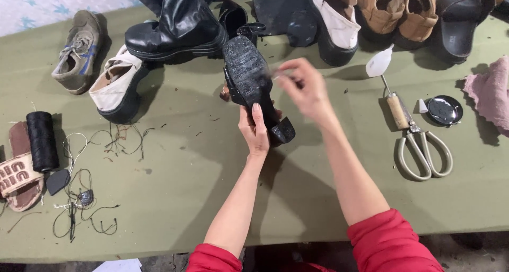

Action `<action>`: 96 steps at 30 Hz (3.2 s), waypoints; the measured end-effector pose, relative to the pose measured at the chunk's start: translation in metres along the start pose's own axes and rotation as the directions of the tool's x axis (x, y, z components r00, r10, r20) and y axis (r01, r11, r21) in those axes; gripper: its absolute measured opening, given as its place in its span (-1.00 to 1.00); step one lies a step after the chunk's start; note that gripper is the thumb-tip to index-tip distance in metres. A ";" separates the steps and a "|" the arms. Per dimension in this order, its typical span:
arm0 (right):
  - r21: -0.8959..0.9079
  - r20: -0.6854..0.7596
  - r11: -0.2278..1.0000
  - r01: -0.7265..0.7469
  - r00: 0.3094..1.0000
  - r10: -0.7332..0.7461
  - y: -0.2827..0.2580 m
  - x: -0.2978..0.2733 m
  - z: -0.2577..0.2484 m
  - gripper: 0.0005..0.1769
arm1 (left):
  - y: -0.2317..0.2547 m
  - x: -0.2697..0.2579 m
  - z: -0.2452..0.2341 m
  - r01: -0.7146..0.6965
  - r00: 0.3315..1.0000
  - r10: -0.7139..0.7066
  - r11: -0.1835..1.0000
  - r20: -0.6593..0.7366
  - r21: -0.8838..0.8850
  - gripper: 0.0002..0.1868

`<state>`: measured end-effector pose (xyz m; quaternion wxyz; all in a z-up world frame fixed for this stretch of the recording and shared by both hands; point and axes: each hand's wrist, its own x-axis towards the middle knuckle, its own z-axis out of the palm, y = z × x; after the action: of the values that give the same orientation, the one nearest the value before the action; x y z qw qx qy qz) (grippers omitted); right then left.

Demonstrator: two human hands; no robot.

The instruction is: The person scrapes the sole of a black shoe with a small knife to remove debris. They then wipe the sole with a cloth and place the shoe on the table.

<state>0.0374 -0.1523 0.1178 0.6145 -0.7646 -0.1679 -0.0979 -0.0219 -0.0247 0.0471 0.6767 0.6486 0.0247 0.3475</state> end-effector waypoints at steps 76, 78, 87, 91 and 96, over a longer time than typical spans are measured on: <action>-0.008 -0.291 0.998 0.066 0.954 -0.065 0.029 0.002 -0.032 -0.88 | 0.037 0.000 -0.007 0.380 0.856 -0.303 0.918 0.419 -0.113 -0.75; -0.046 -0.343 0.997 0.068 0.936 -0.080 0.037 -0.011 -0.039 -0.89 | 0.011 -0.001 -0.004 0.413 0.832 -0.344 0.908 0.435 -0.073 -0.74; -0.435 -0.382 0.850 -0.297 0.916 0.125 0.070 -0.068 -0.036 -0.88 | -0.073 -0.001 -0.008 0.308 0.885 -0.345 0.937 0.312 0.163 -0.78; -0.696 -0.377 0.687 -0.207 0.920 -0.104 0.097 -0.081 -0.030 -0.73 | -0.100 0.001 -0.019 0.218 0.901 -0.337 0.896 0.273 0.388 -0.75; -0.654 -0.401 0.734 -0.186 0.907 -0.127 0.081 -0.094 -0.048 -0.79 | -0.067 0.008 -0.027 0.093 0.903 -0.337 0.757 0.265 0.647 -0.59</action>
<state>-0.0159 -0.2273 0.0219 0.3156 -0.8984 0.0280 -0.3042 0.0009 0.0080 -0.0133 0.4537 0.8800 0.0868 0.1111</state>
